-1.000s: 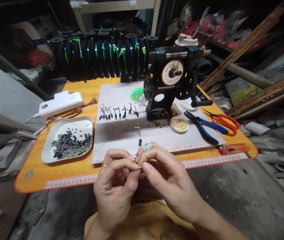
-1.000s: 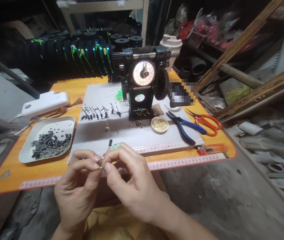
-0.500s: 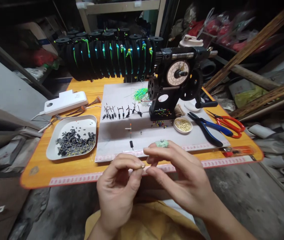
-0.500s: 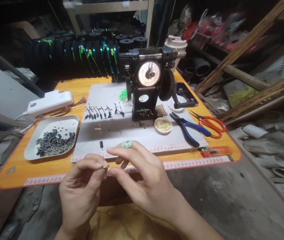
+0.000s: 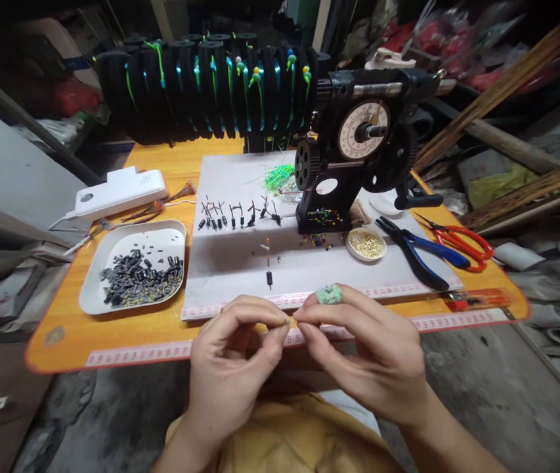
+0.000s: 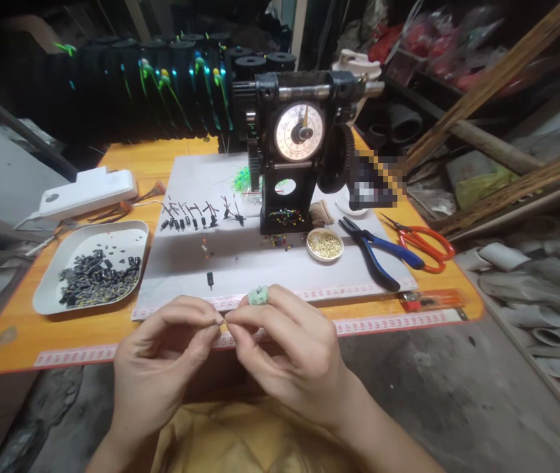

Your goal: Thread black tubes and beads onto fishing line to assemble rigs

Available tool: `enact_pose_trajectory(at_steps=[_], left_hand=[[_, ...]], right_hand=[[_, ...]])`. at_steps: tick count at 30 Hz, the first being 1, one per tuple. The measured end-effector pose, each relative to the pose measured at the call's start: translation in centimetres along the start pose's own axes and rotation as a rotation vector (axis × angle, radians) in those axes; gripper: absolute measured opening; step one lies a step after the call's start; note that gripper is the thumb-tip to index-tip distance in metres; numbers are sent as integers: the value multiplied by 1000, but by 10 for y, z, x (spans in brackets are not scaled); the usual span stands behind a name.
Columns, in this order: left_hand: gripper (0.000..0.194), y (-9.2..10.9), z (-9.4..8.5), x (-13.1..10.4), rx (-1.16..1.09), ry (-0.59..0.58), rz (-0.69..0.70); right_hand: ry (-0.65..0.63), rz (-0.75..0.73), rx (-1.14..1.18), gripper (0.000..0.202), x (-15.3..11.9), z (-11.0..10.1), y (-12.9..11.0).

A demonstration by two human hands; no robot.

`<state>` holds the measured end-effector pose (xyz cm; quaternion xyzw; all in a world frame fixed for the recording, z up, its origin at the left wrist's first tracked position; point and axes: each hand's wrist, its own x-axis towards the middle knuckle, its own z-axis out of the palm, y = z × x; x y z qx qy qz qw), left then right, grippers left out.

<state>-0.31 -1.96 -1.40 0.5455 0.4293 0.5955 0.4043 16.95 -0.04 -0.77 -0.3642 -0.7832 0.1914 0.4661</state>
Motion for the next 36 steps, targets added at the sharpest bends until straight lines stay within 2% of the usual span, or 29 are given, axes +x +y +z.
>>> enact_pose_trajectory(at_steps=[3,9,12,15,20,30,36], left_hand=[[16,-3,-6,3,138,-64,75],[21,-2,-15,16,603,-133,378],[14,-2,-15,26,807,-195,429],[10,-4,-12,32,914,-253,388],[9,-7,-7,38,892,-320,221],[13,-3,-16,38,858,-285,191],[14,-7,-18,38,832,-245,158]], right_hand=[[3,19,-13,12,2,0,2],[16,2,-131,13,5,1,9],[5,-38,-208,14,5,3,16],[-33,-61,-249,12,4,4,24],[-93,-36,-257,11,4,3,29],[-128,0,-307,12,6,10,23],[-127,16,-353,11,4,12,24]])
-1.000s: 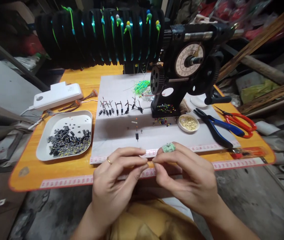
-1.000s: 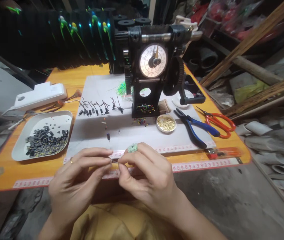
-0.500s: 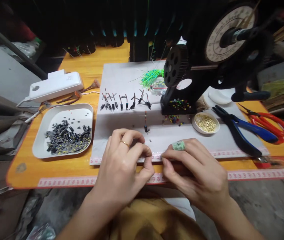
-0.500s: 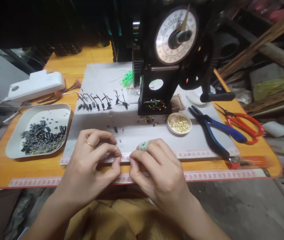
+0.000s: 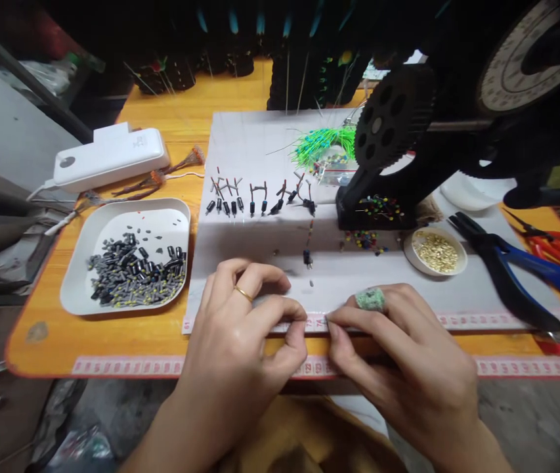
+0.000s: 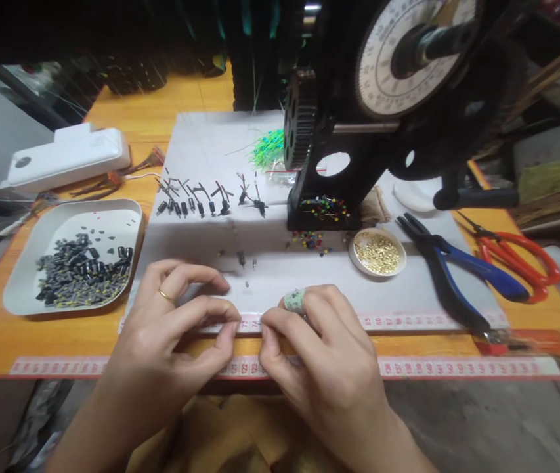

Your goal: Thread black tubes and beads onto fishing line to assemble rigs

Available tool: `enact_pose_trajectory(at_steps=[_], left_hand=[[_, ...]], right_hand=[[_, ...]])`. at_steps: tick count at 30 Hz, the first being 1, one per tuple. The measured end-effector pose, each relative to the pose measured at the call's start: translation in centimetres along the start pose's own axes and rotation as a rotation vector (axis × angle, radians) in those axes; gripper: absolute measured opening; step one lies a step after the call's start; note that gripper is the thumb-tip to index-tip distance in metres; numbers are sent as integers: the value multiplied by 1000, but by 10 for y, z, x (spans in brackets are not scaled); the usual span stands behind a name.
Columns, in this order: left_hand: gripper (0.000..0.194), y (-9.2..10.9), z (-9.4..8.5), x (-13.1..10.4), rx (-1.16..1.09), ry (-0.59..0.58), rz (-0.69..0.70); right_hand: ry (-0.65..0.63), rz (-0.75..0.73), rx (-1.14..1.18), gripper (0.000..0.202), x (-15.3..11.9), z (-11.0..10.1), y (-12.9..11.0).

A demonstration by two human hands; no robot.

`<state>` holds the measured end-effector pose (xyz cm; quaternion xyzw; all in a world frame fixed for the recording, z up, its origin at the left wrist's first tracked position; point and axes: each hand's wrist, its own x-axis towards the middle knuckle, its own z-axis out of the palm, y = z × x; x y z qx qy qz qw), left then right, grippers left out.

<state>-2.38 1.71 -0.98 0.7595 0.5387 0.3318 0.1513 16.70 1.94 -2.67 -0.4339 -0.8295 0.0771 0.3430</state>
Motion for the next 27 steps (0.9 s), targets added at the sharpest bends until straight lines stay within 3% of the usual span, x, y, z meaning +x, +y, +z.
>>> enact_pose_trajectory(at_steps=[8,19,27], left_hand=[[11,2,7,-1,51,90,23],[14,0,8,-2,100,95,51],[14,-5,7,-5,150,30,80]], right_hand=[[-3,23,-22,13,-1,-4,0],[1,52,-47,12,-7,-12,6],[9,72,-54,14,-9,-15,9]])
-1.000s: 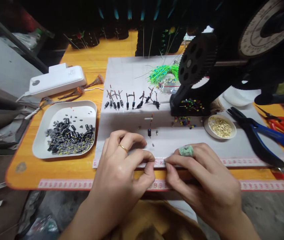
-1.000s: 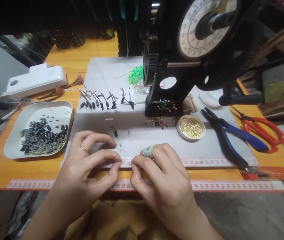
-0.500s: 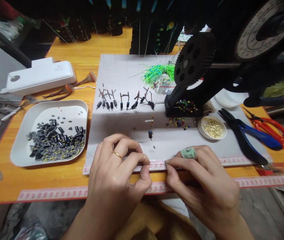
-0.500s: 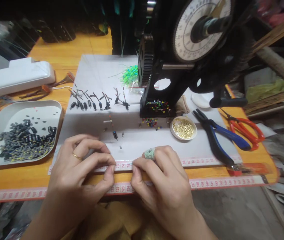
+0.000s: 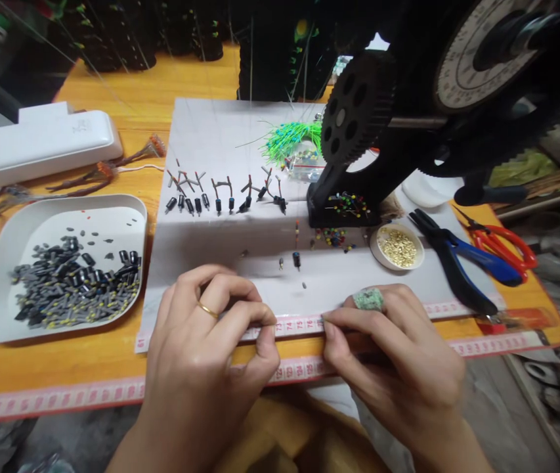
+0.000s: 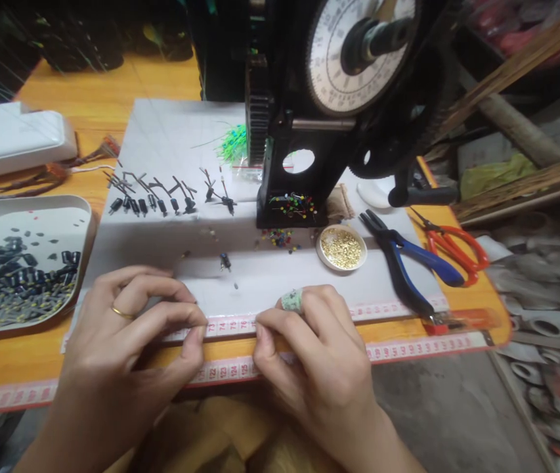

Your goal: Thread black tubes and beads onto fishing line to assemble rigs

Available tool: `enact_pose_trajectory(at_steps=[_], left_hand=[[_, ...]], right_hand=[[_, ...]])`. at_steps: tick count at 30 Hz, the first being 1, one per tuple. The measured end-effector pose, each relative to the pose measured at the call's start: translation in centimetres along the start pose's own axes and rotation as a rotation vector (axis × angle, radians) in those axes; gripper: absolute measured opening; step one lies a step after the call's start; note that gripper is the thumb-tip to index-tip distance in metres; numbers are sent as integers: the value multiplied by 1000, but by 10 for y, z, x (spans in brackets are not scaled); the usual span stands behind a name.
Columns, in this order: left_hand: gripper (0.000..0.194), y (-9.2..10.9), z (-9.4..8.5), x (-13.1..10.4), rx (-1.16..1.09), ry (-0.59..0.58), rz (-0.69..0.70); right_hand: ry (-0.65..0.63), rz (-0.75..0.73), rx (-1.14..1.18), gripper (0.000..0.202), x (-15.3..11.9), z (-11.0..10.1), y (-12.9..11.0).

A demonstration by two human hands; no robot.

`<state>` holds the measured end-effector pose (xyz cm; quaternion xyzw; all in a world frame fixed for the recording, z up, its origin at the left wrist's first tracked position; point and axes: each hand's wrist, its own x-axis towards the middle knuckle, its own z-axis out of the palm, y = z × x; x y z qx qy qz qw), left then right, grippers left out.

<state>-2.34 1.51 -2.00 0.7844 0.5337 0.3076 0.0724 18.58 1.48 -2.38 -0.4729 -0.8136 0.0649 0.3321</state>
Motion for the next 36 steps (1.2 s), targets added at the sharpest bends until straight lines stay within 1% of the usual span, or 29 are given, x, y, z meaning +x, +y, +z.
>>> enact_pose_trajectory(at_steps=[6,15,19,24,31,36], left_hand=[[17,-1,-1,-1,-8,-11,16],[15,-1,-1,0,-10,-25,15],[13,4,-2,2,-24,-7,-22],[13,9,-1,6,-39,35,-82],[13,8,0,6,-67,20,-129],[13,9,-1,4,-83,21,-131]], right_hand=[[-1,24,5,17,-2,-1,1],[-3,31,14,15,-3,-1,2],[-6,21,20,16,-3,0,3],[16,-8,13,17,-4,0,5],[16,-22,8,15,-5,1,7],[29,-30,5,16,-3,3,7]])
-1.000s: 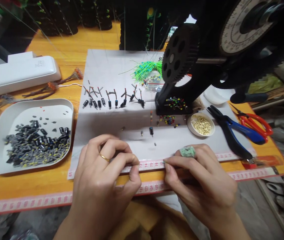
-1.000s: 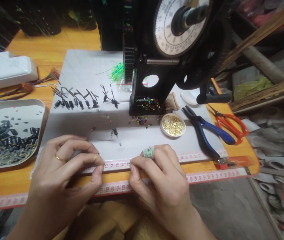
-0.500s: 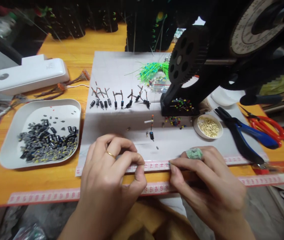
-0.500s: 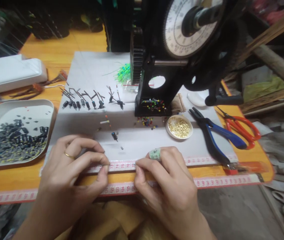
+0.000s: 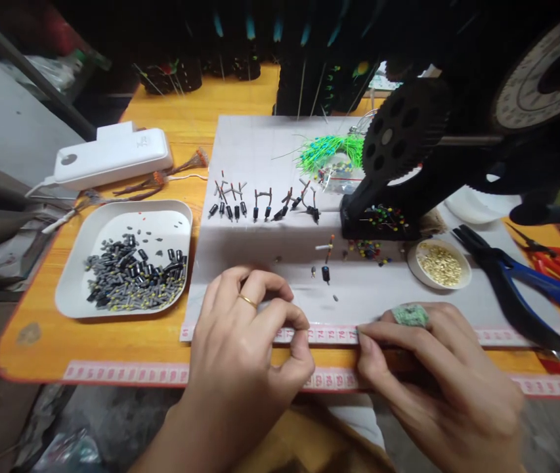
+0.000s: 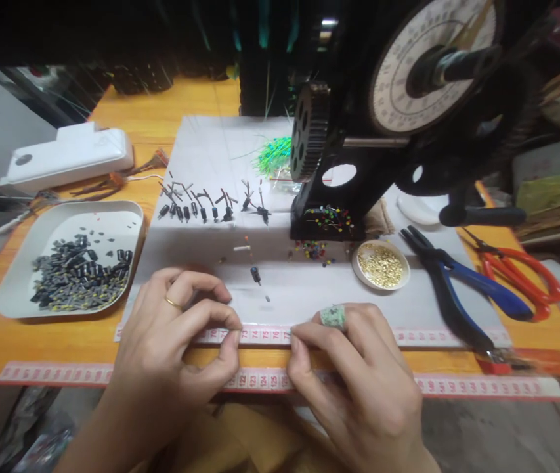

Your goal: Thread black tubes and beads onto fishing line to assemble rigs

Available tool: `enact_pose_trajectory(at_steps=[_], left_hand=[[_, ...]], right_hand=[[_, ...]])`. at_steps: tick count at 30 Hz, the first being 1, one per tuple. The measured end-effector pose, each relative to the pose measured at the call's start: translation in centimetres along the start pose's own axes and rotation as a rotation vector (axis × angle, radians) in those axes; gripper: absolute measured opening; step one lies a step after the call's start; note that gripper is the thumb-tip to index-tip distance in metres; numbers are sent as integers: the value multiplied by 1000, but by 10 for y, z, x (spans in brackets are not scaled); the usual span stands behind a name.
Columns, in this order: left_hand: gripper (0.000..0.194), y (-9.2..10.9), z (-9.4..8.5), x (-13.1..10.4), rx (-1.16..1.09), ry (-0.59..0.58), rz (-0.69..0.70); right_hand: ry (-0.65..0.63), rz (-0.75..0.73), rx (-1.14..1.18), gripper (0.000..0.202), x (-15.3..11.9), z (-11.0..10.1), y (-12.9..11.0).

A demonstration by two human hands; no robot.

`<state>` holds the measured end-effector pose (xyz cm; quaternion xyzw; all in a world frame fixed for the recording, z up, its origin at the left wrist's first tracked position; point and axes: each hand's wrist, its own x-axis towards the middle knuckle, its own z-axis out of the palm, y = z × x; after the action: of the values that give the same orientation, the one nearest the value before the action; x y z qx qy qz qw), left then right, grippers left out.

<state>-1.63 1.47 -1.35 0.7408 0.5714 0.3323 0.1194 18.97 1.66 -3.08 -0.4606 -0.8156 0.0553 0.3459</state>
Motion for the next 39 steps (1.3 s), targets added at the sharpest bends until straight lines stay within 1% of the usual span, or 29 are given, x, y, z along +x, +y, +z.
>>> enact_pose_trajectory(at_steps=[5,8,10,11,12,13,14,15,16,17,18,19,20,22,24,27,29,31,35,37,39], left_hand=[[12,-3,1,2,-5,11,40],[12,-3,-4,-1,-32,43,119],[16,0,-8,-6,-48,91,182],[20,3,-10,-11,-77,111,202],[24,7,-10,-16,-130,118,210],[26,10,-10,-22,-216,107,198],[27,13,-8,-29,-326,70,169],[25,16,-6,-34,-440,26,122],[22,19,-4,-40,-549,-22,55],[16,21,-1,-44,-642,-62,-22],[13,22,0,-47,-720,-93,-99],[13,23,1,-48,-784,-113,-162],[16,23,1,-48,-836,-132,-200],[27,25,-1,-44,-933,-171,-222],[33,28,-3,-36,-1052,-231,-255],[33,39,-2,-22,-1258,-340,-411],[33,47,2,-11,-1374,-380,-486],[33,53,5,0,-1455,-341,-504],[30,57,12,19,-1522,-195,-518],[31,55,15,22,-1548,-171,-544],[33,53,16,18,-1565,-156,-581]], right_hand=[[14,13,1,16,0,0,0],[69,37,44,19,-2,-3,-4],[107,96,142,19,-5,-5,-10],[123,155,251,17,-7,-6,-14],[127,238,413,14,-10,-6,-19],[113,338,627,10,-12,-5,-25],[83,449,873,6,-13,-4,-30],[36,561,1120,6,-15,-3,-37],[-16,664,1332,11,-15,-3,-43],[-61,746,1491,17,-15,-4,-49],[-89,798,1597,22,-15,-6,-54],[-91,820,1659,25,-15,-9,-59],[-82,823,1690,27,-14,-12,-64],[-67,795,1712,29,-14,-18,-69],[-73,764,1704,30,-16,-22,-70],[-76,684,1688,31,-20,-19,-66],[-79,642,1660,33,-22,-14,-62],[-75,629,1617,35,-22,-9,-60],[-24,625,1561,37,-22,-4,-59],[-23,629,1554,36,-22,-3,-57],[-41,632,1558,35,-23,-3,-56]])
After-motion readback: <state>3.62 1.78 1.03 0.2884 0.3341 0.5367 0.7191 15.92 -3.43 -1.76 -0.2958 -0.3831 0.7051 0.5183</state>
